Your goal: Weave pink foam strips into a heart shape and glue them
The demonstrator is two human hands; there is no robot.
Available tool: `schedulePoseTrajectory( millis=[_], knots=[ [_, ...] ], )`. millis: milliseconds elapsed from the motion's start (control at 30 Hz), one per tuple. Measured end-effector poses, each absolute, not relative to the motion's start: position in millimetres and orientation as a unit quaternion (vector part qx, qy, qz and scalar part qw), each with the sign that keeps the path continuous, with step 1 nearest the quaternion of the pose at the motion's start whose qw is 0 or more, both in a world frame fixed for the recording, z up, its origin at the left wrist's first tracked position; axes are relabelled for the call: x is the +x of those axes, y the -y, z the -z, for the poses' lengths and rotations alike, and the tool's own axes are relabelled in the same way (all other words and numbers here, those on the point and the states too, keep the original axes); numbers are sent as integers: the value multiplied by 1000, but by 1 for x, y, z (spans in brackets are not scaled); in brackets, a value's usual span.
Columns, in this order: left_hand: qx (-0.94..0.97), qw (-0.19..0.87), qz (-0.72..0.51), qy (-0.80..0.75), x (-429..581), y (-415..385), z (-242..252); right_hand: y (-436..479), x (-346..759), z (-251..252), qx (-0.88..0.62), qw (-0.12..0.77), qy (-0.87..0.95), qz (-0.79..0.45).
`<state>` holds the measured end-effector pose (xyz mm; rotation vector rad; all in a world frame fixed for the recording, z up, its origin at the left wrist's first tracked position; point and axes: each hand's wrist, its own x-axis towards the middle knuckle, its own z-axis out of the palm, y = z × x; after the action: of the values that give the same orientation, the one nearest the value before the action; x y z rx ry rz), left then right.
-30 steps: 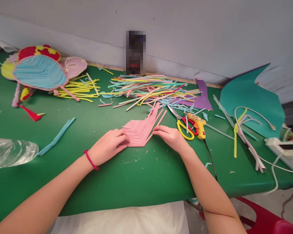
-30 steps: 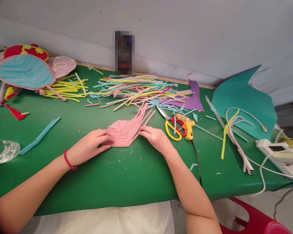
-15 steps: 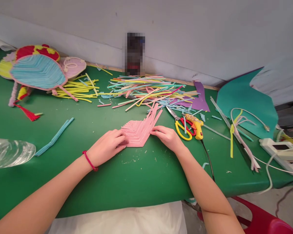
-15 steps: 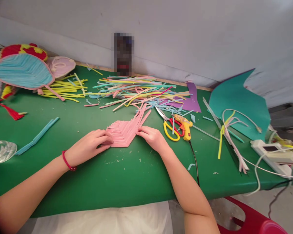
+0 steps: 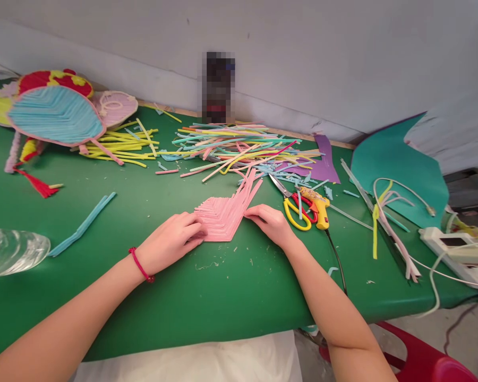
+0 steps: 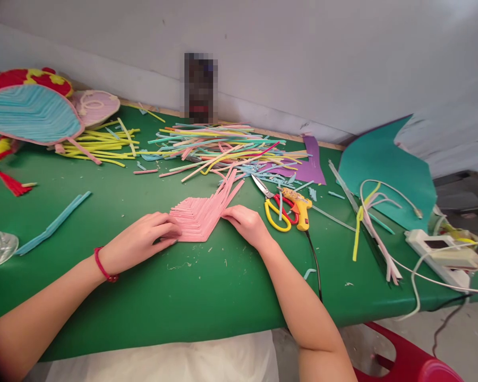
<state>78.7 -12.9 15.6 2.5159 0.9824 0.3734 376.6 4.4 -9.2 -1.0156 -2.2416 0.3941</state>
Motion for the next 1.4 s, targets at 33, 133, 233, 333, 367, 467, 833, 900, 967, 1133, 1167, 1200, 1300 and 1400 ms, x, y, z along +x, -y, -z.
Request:
schedulePoseTrajectory(
  millis=[33,133,233,333,367,467,833,900,967,1133,1167,1200,1300,1400],
  knots=[
    [903,206,-134,-353,78,13,-16,-5,376,10,-398,329,841,-163],
    [903,207,-130,-354,78,13,-16,-5,376,12,-415,340,824,-181],
    [902,211,-123,-356,78,13,-18,-6,374,10,-407,350,824,-183],
    [900,221,-123,-356,79,14,-19,-6,375,7,-409,359,820,-177],
    [898,225,-126,-357,78,14,-20,-6,376,7,-417,360,818,-169],
    [886,241,-145,-369,75,13,-23,-8,381,6,-449,366,803,-142],
    [880,239,-107,-397,53,7,-40,36,331,-12,-410,346,844,-8],
    [883,231,-83,-401,57,9,-40,43,318,-10,-347,327,879,-2],
    [885,217,-63,-406,60,10,-38,44,311,-6,-301,310,902,6],
    [886,209,-51,-410,61,9,-35,42,312,-2,-273,287,918,12],
    [885,211,-53,-411,60,9,-34,42,312,-2,-272,287,918,14],
    [885,212,-55,-412,60,9,-34,42,312,-2,-271,286,919,15],
    [883,220,-58,-411,60,8,-33,43,312,-1,-271,284,920,15],
    [882,227,-57,-410,61,7,-33,43,311,0,-274,287,918,13]
  ],
)
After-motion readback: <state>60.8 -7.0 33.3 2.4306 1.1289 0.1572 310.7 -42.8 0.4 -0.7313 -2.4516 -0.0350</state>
